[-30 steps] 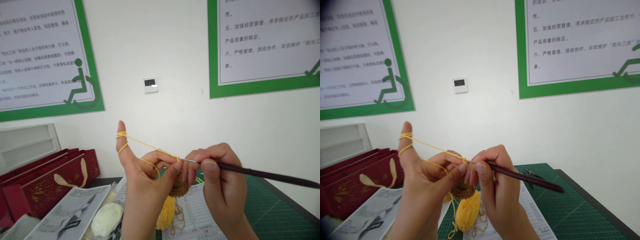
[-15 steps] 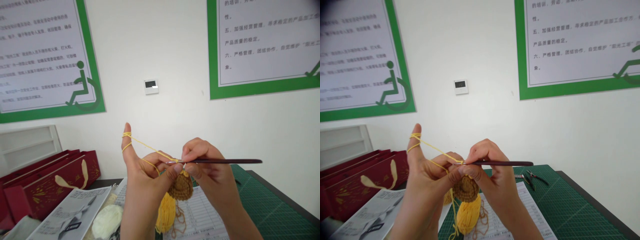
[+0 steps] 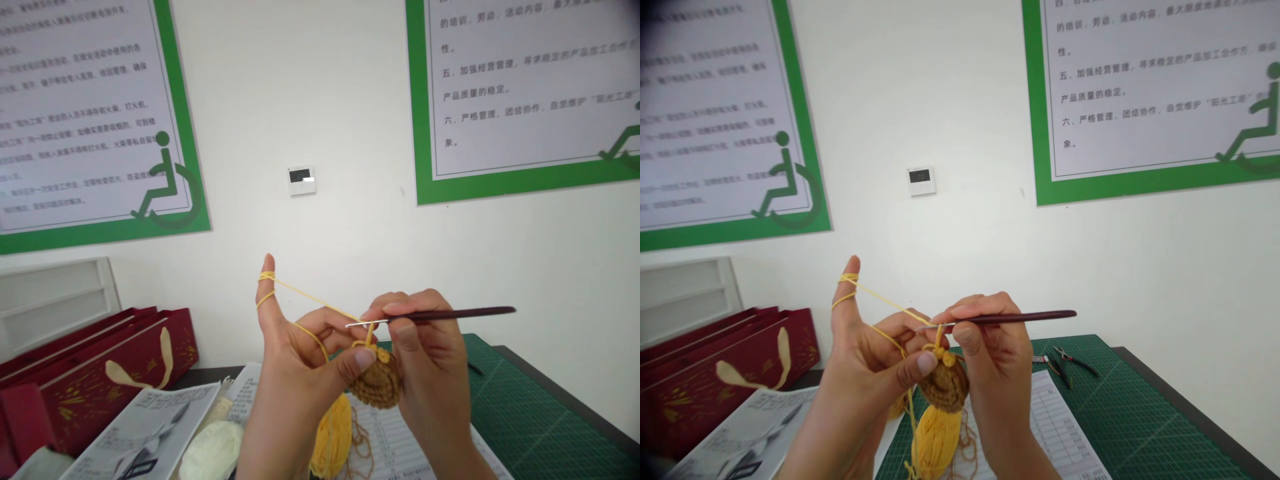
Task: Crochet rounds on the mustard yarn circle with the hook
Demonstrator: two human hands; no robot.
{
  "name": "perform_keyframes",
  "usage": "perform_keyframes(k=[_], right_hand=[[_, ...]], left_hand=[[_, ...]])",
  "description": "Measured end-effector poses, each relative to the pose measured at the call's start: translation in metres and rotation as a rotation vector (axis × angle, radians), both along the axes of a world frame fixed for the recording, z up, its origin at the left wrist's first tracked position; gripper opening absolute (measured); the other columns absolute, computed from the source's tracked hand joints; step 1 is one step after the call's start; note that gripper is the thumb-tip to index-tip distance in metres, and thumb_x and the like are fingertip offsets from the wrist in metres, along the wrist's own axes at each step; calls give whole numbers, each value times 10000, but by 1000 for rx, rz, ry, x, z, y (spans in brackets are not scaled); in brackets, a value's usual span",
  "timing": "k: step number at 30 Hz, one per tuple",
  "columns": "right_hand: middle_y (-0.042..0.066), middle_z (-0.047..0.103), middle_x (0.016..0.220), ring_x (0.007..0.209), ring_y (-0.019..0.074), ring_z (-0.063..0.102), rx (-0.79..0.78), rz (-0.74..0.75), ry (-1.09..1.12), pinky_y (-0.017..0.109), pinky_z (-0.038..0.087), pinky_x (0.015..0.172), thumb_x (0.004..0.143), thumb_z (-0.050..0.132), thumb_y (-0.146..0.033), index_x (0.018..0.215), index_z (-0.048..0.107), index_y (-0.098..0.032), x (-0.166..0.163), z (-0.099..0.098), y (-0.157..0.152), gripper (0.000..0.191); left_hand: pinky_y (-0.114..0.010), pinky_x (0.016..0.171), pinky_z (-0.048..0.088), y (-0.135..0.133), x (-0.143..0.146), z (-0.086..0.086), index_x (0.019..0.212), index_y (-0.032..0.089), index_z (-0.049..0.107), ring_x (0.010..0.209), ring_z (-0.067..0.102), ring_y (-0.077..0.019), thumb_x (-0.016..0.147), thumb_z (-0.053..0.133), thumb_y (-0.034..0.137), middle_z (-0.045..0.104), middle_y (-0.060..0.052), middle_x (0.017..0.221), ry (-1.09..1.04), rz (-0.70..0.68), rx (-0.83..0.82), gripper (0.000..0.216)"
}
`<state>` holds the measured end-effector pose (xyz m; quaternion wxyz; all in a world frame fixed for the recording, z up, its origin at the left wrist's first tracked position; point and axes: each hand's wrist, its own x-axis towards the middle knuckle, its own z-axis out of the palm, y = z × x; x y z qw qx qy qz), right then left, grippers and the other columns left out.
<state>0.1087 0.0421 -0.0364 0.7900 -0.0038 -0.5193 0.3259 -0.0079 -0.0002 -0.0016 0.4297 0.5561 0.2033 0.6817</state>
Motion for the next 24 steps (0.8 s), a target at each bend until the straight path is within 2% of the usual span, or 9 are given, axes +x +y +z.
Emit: perform_keyframes(k=[2, 4, 8, 11, 13, 16, 20, 22, 24], right_hand=[[-5, 744, 852, 789, 152, 699, -32, 43, 24, 273, 574, 717, 977, 711, -319, 937, 675, -262, 0, 2, -1, 79], [-8, 733, 817, 752, 151, 672, -80, 89, 54, 275, 561, 709, 956, 734, -372, 907, 660, -256, 0, 4, 0, 146], [-20, 719, 811, 759, 136, 645, -133, 230, 52, 258, 542, 735, 971, 707, -412, 912, 643, -266, 2, 5, 4, 170], [-25, 709, 829, 792, 132, 645, -154, 321, 53, 249, 539, 748, 988, 683, -416, 927, 628, -281, 5, 4, 8, 158], [-26, 700, 814, 775, 138, 644, -174, 323, 63, 243, 534, 698, 977, 693, -434, 918, 624, -284, 6, 5, 9, 175], [-18, 712, 786, 685, 134, 630, -206, 265, 110, 220, 509, 590, 936, 740, -437, 871, 628, -268, 8, 9, 6, 213], [-12, 739, 761, 611, 110, 610, -236, 158, 185, 190, 497, 543, 909, 778, -368, 834, 644, -247, 10, 15, 2, 195], [-12, 741, 758, 617, 107, 616, -212, 134, 183, 183, 495, 543, 912, 776, -347, 840, 654, -245, 11, 16, 2, 175], [-13, 734, 754, 624, 110, 618, -188, 112, 180, 182, 487, 535, 917, 770, -346, 842, 660, -245, 11, 17, 2, 167]], left_hand=[[-338, 798, 589, 4, -1, 1, 1607, 551, 13, 786, 772, -185, 831, 807, 47, 823, -1, 871, -46, -2, 17, 1219], [-369, 852, 578, 9, -3, 2, 1636, 453, 133, 866, 767, -211, 893, 749, 102, 825, -70, 937, -138, -20, -5, 1027], [-372, 853, 581, 22, -4, 7, 1539, 244, 459, 886, 731, -220, 946, 676, 168, 743, -125, 938, -468, -176, -166, 635], [-335, 794, 572, 28, -7, 11, 1160, 208, 715, 847, 673, -190, 1011, 587, 287, 634, -79, 905, -564, -249, -159, 212], [-308, 752, 544, 29, -10, 12, 760, 213, 696, 793, 613, -173, 1021, 560, 343, 540, -32, 804, -550, -232, -89, 322], [-311, 704, 489, 30, -16, 10, 507, 225, 536, 730, 513, -184, 967, 637, 378, 415, 8, 693, -450, -110, 27, 495], [-336, 744, 445, 36, -21, 7, 459, 231, 626, 746, 433, -223, 758, 880, 205, 494, -12, 645, -153, 185, 105, 393], [-335, 830, 430, 37, -18, 6, 505, 236, 703, 791, 438, -235, 692, 923, 115, 564, -23, 672, -28, 316, 129, 313], [-356, 914, 418, 33, -10, 4, 772, 241, 821, 877, 509, -252, 748, 902, 160, 670, -40, 775, 65, 369, 145, 116]])
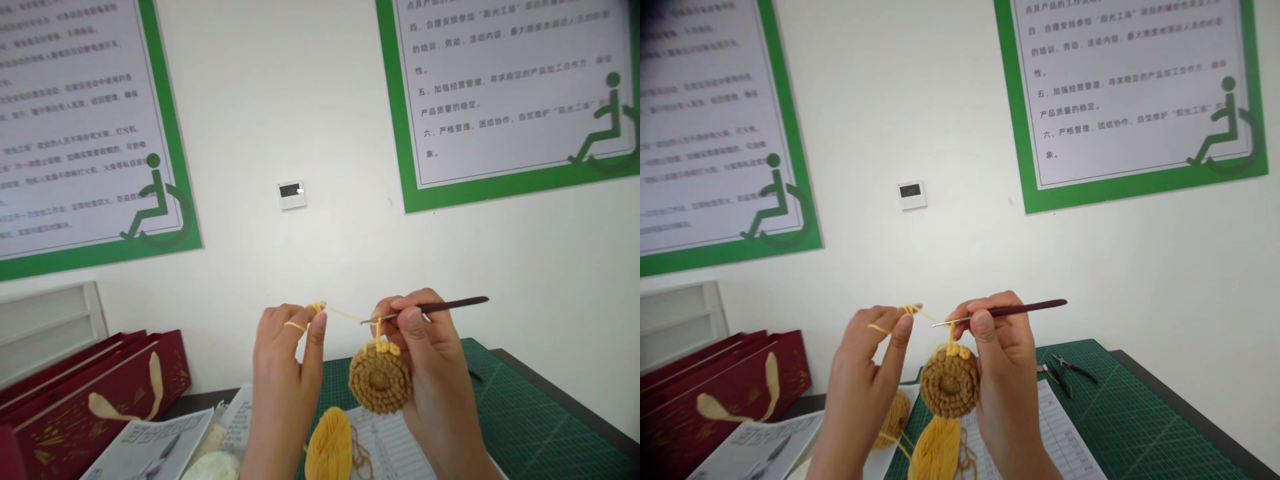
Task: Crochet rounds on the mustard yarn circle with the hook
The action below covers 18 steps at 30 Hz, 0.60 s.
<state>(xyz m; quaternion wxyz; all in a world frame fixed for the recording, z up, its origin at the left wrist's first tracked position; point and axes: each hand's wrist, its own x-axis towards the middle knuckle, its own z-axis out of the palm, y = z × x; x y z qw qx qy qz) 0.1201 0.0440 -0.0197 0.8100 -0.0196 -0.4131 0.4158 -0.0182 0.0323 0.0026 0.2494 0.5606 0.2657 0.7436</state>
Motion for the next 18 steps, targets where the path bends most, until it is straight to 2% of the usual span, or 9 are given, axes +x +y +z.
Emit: perform_keyframes(k=[1, 2, 3, 4, 5, 6, 8, 13, 18], right_hand=[[-13, 731, 756, 628, 113, 619, 6, -10, -2, 185, 487, 535, 920, 766, -350, 843, 664, -245, 0, 0, 0, 165], [-13, 729, 762, 636, 115, 623, 7, -19, -4, 190, 494, 545, 923, 763, -351, 844, 668, -246, 0, 0, 0, 162], [-13, 729, 770, 647, 116, 628, 8, -29, -7, 196, 508, 567, 927, 759, -349, 844, 672, -245, -1, -1, 0, 159], [-12, 731, 782, 662, 116, 635, 8, -39, -11, 203, 524, 595, 931, 756, -345, 847, 675, -245, -1, -1, 0, 153], [-13, 733, 793, 675, 116, 642, 14, -49, -16, 209, 538, 622, 935, 752, -338, 851, 677, -245, -2, -2, -1, 146], [-15, 734, 804, 690, 116, 649, 25, -63, -22, 213, 550, 646, 941, 746, -328, 859, 678, -247, -2, -3, -1, 134], [-19, 737, 836, 722, 114, 668, 63, -101, -42, 219, 568, 686, 966, 719, -300, 896, 681, -255, -3, -6, -1, 92], [-14, 727, 917, 795, 108, 698, 170, -202, -89, 213, 587, 725, 1021, 637, -229, 986, 684, -272, -4, -13, -2, 73], [-5, 714, 946, 817, 110, 721, 192, -300, -97, 204, 610, 721, 1020, 631, -202, 1013, 685, -269, -6, -13, -4, 87]], left_hand=[[-381, 945, 422, -4, 5, -1, 1017, 246, 823, 921, 565, -260, 813, 859, 216, 712, -44, 834, 29, -8, -3, 210], [-409, 933, 453, -9, 10, -2, 1241, 256, 743, 908, 620, -263, 884, 790, 286, 739, -42, 846, 48, -43, -4, 361], [-413, 860, 496, -15, 15, -3, 1435, 284, 588, 850, 662, -254, 947, 702, 357, 756, -35, 854, 55, -114, -12, 506], [-390, 806, 515, -22, 19, -3, 1539, 323, 430, 826, 687, -239, 935, 716, 341, 776, -33, 895, 39, -264, -77, 669], [-351, 784, 521, -27, 23, -4, 1567, 348, 350, 817, 700, -214, 888, 775, 262, 786, -23, 911, 15, -353, -168, 805], [-330, 791, 527, -32, 27, -4, 1567, 356, 315, 813, 708, -197, 842, 814, 189, 788, -11, 896, -15, -378, -230, 897], [-350, 848, 546, -38, 32, -4, 1574, 392, 249, 881, 733, -210, 768, 845, 94, 794, 1, 913, -75, -382, -242, 1046], [-329, 858, 565, -38, 39, -5, 1548, 369, 315, 915, 768, -216, 747, 833, 32, 794, 13, 833, -159, -311, -212, 1011], [-285, 739, 573, -35, 36, -8, 1545, 389, 330, 789, 731, -180, 728, 869, 38, 777, 17, 808, -144, -420, -237, 1040]])
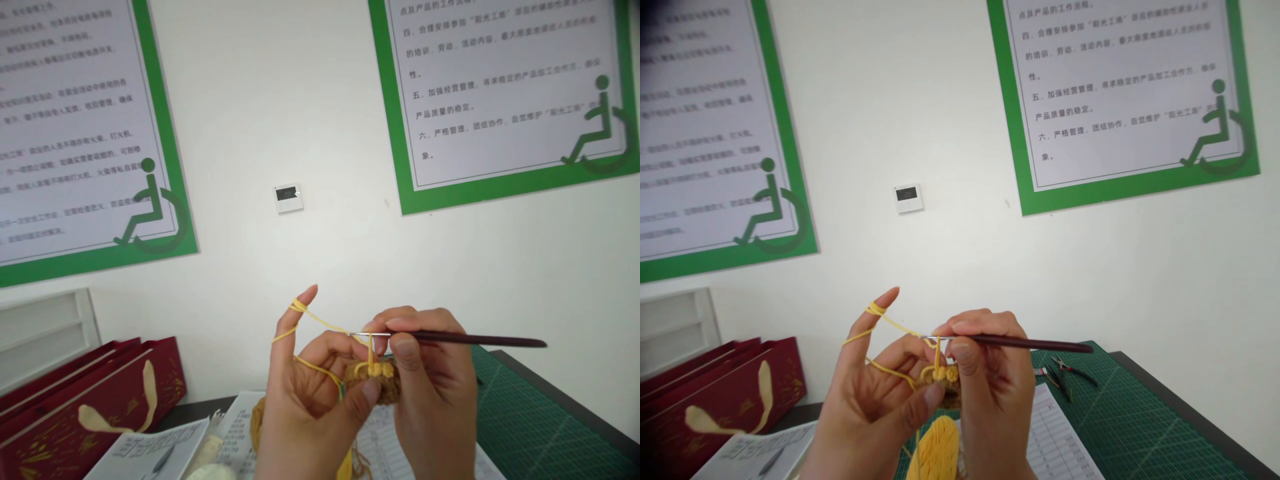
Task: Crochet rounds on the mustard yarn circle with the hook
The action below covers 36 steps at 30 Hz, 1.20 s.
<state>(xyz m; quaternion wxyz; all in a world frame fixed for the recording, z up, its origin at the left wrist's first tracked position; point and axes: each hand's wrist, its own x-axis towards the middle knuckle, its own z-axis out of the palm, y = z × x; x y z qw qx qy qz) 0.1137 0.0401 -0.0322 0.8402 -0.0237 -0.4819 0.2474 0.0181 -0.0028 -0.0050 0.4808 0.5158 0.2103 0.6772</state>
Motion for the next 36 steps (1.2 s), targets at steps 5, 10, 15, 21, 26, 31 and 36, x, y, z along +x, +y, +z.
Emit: perform_keyframes(k=[5, 10, 15, 21, 26, 31, 36], right_hand=[[-7, 711, 909, 826, 116, 737, 14, -103, 32, 193, 633, 703, 994, 651, -173, 974, 712, -262, -5, 3, -4, 110], [-3, 715, 905, 848, 112, 734, 54, -175, 29, 192, 635, 734, 984, 657, -150, 982, 727, -244, -6, 4, -5, 117], [-12, 714, 903, 860, 106, 734, 115, -225, 3, 190, 638, 747, 984, 648, -129, 1000, 722, -232, -7, 4, -5, 128], [-22, 708, 905, 867, 91, 732, 121, -234, -12, 164, 636, 756, 988, 632, -124, 1002, 717, -230, -6, 5, -4, 136], [-26, 707, 909, 865, 86, 734, 117, -223, -25, 159, 637, 760, 986, 627, -121, 1006, 714, -235, -5, 6, -4, 145], [-25, 704, 903, 862, 88, 732, 116, -214, -17, 163, 637, 755, 991, 629, -136, 1005, 713, -235, -5, 5, -4, 131], [-26, 707, 896, 862, 85, 730, 104, -215, -17, 153, 633, 756, 993, 636, -151, 998, 713, -238, -4, 6, -4, 116]], left_hand=[[-294, 755, 574, 0, -4, 0, 1549, 375, 374, 815, 716, -184, 693, 914, 47, 772, -13, 870, -56, -134, -44, 1064], [-366, 850, 551, -3, -4, 3, 1552, 360, 395, 884, 690, -218, 699, 941, 146, 755, -24, 861, -95, -147, -115, 1035], [-322, 793, 525, -3, -4, 3, 1533, 299, 455, 818, 665, -195, 684, 893, 85, 730, -22, 823, -109, -145, -137, 979], [-291, 790, 517, -2, -4, 3, 1528, 313, 465, 822, 652, -183, 653, 888, 62, 721, -19, 820, -117, -147, -142, 1004], [-285, 765, 509, -2, -5, 3, 1540, 326, 441, 835, 652, -188, 657, 890, 47, 720, -20, 820, -114, -164, -143, 1029], [-304, 774, 512, -2, -5, 3, 1540, 320, 445, 837, 651, -197, 669, 891, 44, 714, -20, 819, -124, -185, -144, 1017], [-285, 779, 506, -1, -4, 3, 1528, 327, 451, 845, 657, -194, 651, 921, 56, 725, -13, 811, -133, -187, -158, 1032]])
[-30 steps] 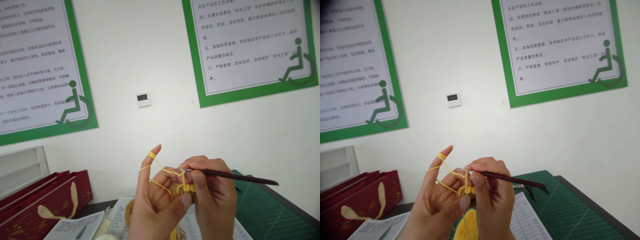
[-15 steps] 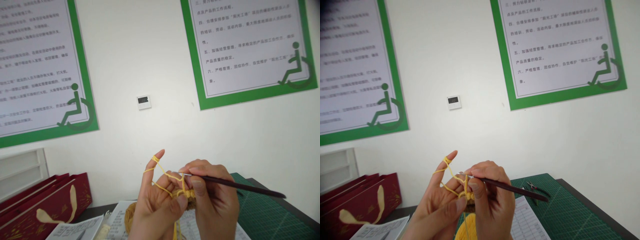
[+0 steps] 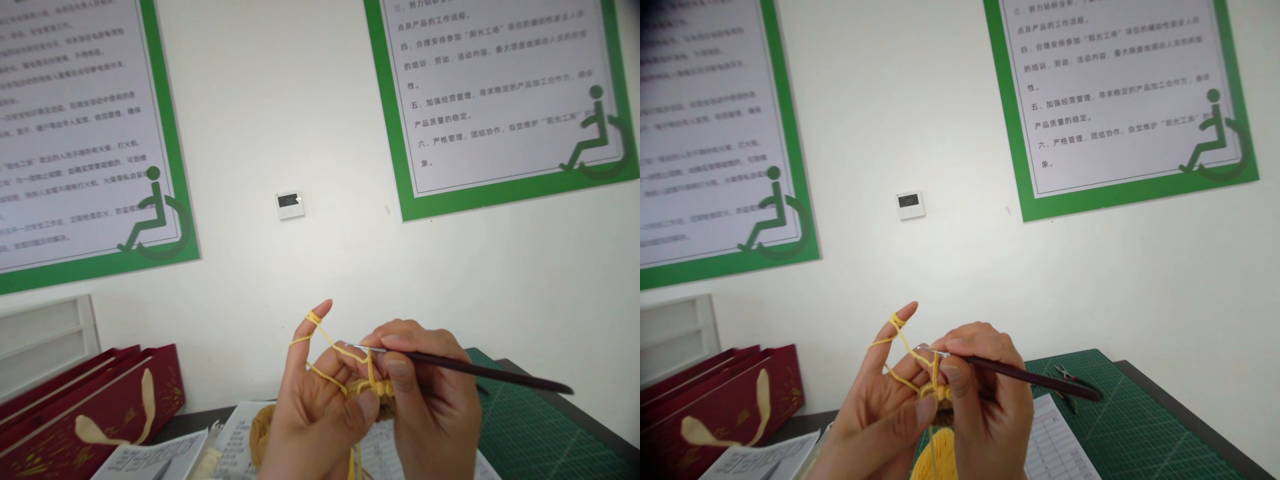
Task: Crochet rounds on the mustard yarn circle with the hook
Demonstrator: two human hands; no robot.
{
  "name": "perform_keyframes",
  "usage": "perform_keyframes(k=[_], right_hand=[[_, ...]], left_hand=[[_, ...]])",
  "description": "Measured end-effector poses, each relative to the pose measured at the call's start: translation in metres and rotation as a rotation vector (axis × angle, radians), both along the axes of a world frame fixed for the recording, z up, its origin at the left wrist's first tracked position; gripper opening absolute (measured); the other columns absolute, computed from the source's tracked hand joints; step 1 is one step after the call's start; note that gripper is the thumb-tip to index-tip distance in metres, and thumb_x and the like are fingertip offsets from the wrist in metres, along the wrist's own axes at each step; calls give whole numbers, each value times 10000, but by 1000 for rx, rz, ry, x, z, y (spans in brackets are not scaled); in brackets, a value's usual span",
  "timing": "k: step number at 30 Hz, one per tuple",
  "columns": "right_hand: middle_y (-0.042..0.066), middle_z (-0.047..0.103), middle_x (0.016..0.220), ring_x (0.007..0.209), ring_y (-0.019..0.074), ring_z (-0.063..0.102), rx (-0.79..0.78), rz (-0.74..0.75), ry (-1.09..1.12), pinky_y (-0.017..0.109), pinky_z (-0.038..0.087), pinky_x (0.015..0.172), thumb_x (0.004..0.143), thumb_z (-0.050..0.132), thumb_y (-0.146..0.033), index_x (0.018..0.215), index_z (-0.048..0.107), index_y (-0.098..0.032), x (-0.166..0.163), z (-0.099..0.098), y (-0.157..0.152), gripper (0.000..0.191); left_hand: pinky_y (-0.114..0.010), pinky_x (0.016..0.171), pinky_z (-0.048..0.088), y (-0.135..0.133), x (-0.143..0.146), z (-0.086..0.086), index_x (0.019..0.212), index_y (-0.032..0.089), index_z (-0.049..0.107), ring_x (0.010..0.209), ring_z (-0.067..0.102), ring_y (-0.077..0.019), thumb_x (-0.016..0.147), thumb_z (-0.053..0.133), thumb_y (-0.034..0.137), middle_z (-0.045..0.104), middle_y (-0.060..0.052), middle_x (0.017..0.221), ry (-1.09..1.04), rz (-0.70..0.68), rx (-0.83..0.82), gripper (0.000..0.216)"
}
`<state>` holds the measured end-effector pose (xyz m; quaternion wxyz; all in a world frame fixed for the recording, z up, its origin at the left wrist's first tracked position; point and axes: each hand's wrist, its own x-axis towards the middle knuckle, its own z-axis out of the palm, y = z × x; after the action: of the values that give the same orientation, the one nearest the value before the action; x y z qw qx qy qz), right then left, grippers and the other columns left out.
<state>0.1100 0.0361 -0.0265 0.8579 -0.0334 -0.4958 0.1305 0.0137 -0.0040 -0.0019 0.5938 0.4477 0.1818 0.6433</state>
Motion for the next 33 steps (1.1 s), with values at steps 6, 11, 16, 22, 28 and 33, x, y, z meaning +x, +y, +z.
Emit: perform_keyframes(k=[6, 11, 16, 22, 28, 33], right_hand=[[-32, 697, 906, 846, 71, 725, -33, 32, 1, 130, 624, 751, 1000, 637, -163, 988, 702, -246, 0, -3, 3, 106], [-22, 700, 966, 837, 69, 720, -87, 67, -79, 136, 618, 740, 1024, 608, -160, 1050, 675, -269, 2, -11, 8, 131], [-29, 694, 953, 852, 70, 725, -76, 58, -81, 141, 620, 764, 1028, 599, -154, 1039, 674, -273, 2, -11, 7, 141], [-18, 697, 954, 835, 80, 728, -73, 28, -86, 152, 625, 739, 1016, 605, -134, 1035, 675, -263, 3, -10, 7, 147], [-7, 699, 946, 846, 100, 735, -62, 39, -89, 179, 638, 738, 1009, 599, -113, 1034, 678, -258, 2, -9, 8, 167], [-5, 710, 931, 830, 111, 738, -63, 31, -83, 189, 640, 721, 999, 609, -111, 1024, 688, -259, 3, -10, 7, 169]], left_hand=[[-307, 782, 519, 2, 0, 0, 1542, 295, 409, 844, 669, -206, 643, 918, 45, 729, -20, 797, 12, 10, 8, 1064], [-350, 815, 533, 2, 0, -1, 1542, 270, 400, 853, 672, -214, 642, 923, 51, 739, -27, 805, 7, 16, 22, 1063], [-337, 799, 522, 3, -1, -3, 1517, 273, 458, 843, 681, -214, 671, 922, 95, 732, -19, 791, 12, 32, 24, 982], [-358, 869, 515, 4, -1, -4, 1510, 268, 450, 852, 683, -210, 662, 902, 64, 730, -13, 796, 17, 44, 22, 982], [-331, 841, 509, 4, -2, -4, 1495, 262, 454, 842, 678, -199, 669, 905, 64, 729, -12, 790, 15, 35, 26, 962], [-369, 907, 503, 6, -1, -6, 1510, 251, 426, 849, 676, -199, 675, 911, 74, 739, -9, 783, 16, 41, 38, 981]])
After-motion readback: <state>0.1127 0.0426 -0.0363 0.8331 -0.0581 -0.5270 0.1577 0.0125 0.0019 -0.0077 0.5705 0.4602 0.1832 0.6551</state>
